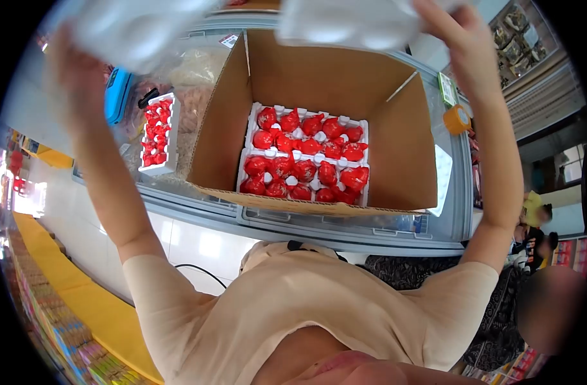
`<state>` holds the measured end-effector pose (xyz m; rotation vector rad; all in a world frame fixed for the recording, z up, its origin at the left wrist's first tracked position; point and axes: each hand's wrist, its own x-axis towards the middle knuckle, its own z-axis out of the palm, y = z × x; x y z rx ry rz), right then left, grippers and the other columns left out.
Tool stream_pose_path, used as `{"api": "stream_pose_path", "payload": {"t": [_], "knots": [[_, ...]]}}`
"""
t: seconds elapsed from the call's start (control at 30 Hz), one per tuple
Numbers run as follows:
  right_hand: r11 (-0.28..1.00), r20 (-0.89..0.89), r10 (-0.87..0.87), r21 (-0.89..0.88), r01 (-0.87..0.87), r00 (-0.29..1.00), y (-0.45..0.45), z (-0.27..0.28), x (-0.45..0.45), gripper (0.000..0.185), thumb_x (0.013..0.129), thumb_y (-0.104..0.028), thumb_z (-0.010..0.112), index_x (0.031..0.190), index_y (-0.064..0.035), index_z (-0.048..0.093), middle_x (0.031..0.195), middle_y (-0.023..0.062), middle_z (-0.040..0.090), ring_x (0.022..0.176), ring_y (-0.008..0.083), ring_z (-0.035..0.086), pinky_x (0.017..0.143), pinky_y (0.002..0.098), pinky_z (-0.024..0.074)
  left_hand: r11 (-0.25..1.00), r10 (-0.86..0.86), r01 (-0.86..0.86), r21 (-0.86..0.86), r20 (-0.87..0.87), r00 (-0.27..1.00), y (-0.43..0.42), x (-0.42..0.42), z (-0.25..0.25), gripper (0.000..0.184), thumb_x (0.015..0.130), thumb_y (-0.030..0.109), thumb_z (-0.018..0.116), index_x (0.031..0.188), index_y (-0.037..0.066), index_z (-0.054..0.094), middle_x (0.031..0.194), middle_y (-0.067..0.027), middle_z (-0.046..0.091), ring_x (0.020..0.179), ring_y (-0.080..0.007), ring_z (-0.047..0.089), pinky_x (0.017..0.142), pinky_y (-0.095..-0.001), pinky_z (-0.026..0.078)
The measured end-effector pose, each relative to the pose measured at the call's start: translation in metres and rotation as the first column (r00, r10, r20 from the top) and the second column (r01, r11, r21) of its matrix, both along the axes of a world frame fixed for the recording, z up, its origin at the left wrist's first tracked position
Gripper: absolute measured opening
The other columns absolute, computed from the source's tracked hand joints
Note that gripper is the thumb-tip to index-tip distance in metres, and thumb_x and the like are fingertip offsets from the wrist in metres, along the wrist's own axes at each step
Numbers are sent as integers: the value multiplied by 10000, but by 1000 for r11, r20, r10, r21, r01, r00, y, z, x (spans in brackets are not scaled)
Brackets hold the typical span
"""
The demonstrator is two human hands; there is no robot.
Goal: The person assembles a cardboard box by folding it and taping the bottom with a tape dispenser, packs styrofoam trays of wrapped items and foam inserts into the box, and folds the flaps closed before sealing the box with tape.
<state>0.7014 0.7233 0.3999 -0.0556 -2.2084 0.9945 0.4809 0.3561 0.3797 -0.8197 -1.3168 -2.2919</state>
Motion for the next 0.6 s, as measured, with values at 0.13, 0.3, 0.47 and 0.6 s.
{"api": "stream_pose_path", "payload": {"t": [0.13,0.3,0.47,0.6], "knots": [[966,29,-75,251,66,997,-23,-22,56,451,729,-219,684,1079,5,511,880,81,616,777,127,597,645,259,474,939,290,-316,134,180,940,-65,19,-20,390,888,199,346,1179,-59,384,1217,-189,434,1137,-294,413,981,-453,300],[605,229,-174,792,-80,958,-54,-23,87,486,644,-69,675,1098,-48,503,874,119,610,692,235,608,611,284,473,905,354,-414,97,368,860,-145,31,-115,459,893,232,344,1259,-42,297,1291,-154,356,1180,-281,362,987,-437,297],[560,474,-210,775,-292,855,-67,-25,63,666,565,-6,627,1185,-174,452,1019,107,570,671,244,576,563,313,473,868,364,-481,122,503,784,-161,58,-154,475,892,251,353,1261,-41,293,1282,-154,362,1175,-282,368,979,-422,312],[205,564,-311,825,-526,765,-75,-45,43,683,675,-4,515,1277,-280,347,1179,87,493,629,213,562,491,280,471,844,383,-521,124,540,749,-154,62,-161,464,895,246,326,1259,-41,300,1282,-167,358,1169,-293,372,976,-435,318]]}}
